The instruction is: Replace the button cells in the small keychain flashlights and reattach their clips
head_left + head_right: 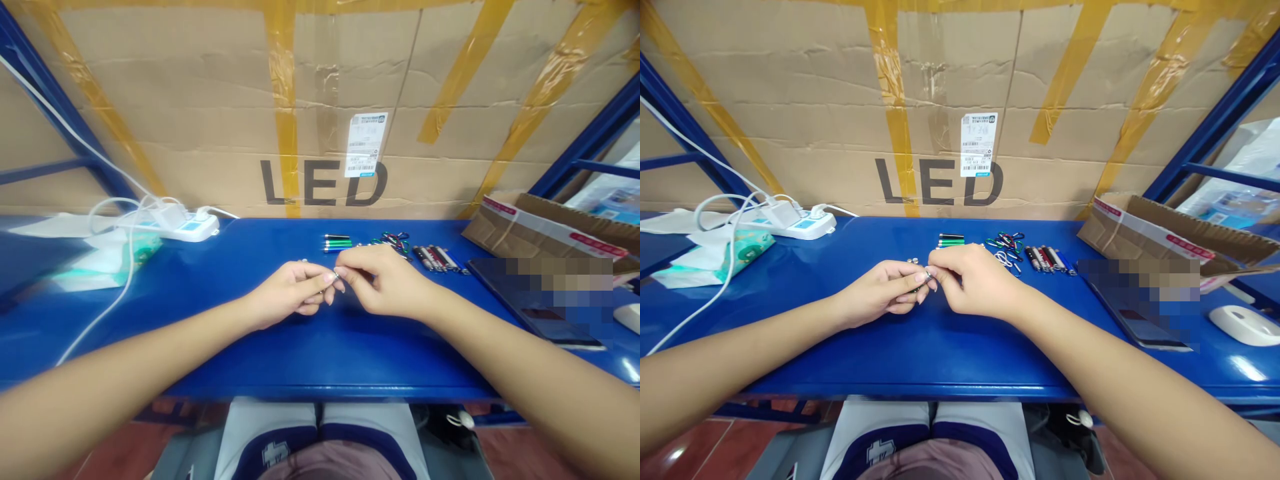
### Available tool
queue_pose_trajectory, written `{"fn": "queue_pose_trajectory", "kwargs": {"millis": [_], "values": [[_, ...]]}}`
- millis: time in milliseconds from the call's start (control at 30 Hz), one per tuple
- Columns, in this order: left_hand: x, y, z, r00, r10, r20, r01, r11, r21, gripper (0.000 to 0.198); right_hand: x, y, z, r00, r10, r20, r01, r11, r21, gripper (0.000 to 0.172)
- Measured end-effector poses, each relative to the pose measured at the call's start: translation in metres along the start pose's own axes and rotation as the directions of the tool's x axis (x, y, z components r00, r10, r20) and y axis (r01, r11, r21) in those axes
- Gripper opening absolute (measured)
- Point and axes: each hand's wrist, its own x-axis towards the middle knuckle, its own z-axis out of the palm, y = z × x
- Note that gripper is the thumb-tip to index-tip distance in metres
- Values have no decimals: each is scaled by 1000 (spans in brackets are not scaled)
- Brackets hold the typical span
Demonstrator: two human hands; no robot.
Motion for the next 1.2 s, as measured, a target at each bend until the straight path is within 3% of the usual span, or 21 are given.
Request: {"fn": "queue_pose_trajectory", "kwargs": {"millis": [100, 167, 233, 300, 367, 433, 533, 633, 700, 767, 833, 933, 1000, 1100, 1200], "values": [[0, -1, -1, 987, 140, -73, -107, 933, 345, 33, 0, -4, 8, 990, 131, -59, -128, 991, 42, 24], [-1, -2, -2, 947, 314, -60, -209, 751, 626, 30, 0, -6, 13, 965, 252, -70, -247, 966, 76, 26], [-2, -3, -4, 880, 475, 27, -290, 491, 821, 24, 1, -7, 18, 928, 370, -33, -364, 924, 121, 29], [-2, -6, -6, 828, 546, 131, -317, 262, 911, 22, 2, -7, 22, 884, 467, 28, -465, 870, 166, 32], [-2, -10, -9, 799, 564, 207, -318, 106, 942, 23, 3, -6, 25, 838, 540, 76, -543, 815, 204, 33], [-2, -13, -10, 774, 579, 256, -317, 5, 948, 23, 3, -5, 28, 807, 582, 96, -587, 773, 240, 34], [-3, -15, -10, 744, 610, 273, -298, -62, 952, 24, 4, -4, 29, 793, 601, 102, -602, 744, 291, 34], [-3, -13, -8, 736, 630, 248, -286, -43, 957, 25, 5, -5, 24, 805, 585, 103, -584, 749, 314, 35], [-2, -10, -7, 750, 627, 211, -292, 28, 956, 25, 7, -4, 20, 825, 556, 100, -557, 771, 309, 35], [1, -6, -6, 772, 624, 119, -281, 168, 945, 25, 10, -3, 16, 841, 534, 89, -533, 788, 308, 34], [4, -3, -7, 799, 601, -32, -240, 367, 899, 27, 11, -1, 12, 842, 536, 63, -527, 790, 312, 34], [8, -2, -12, 853, 458, -251, -142, 666, 733, 40, 10, 3, 9, 841, 541, 4, -521, 808, 273, 35], [10, -3, -17, 883, 347, -317, -85, 781, 619, 42, 9, 5, 9, 858, 513, -26, -503, 849, 160, 36], [12, -5, -24, 900, 276, -336, -48, 831, 555, 40, 6, 8, 8, 892, 449, -48, -451, 892, -35, 26], [13, -5, -26, 902, 252, -351, -9, 823, 568, 41, 3, 9, 8, 922, 383, -57, -387, 916, -103, 7]]}}
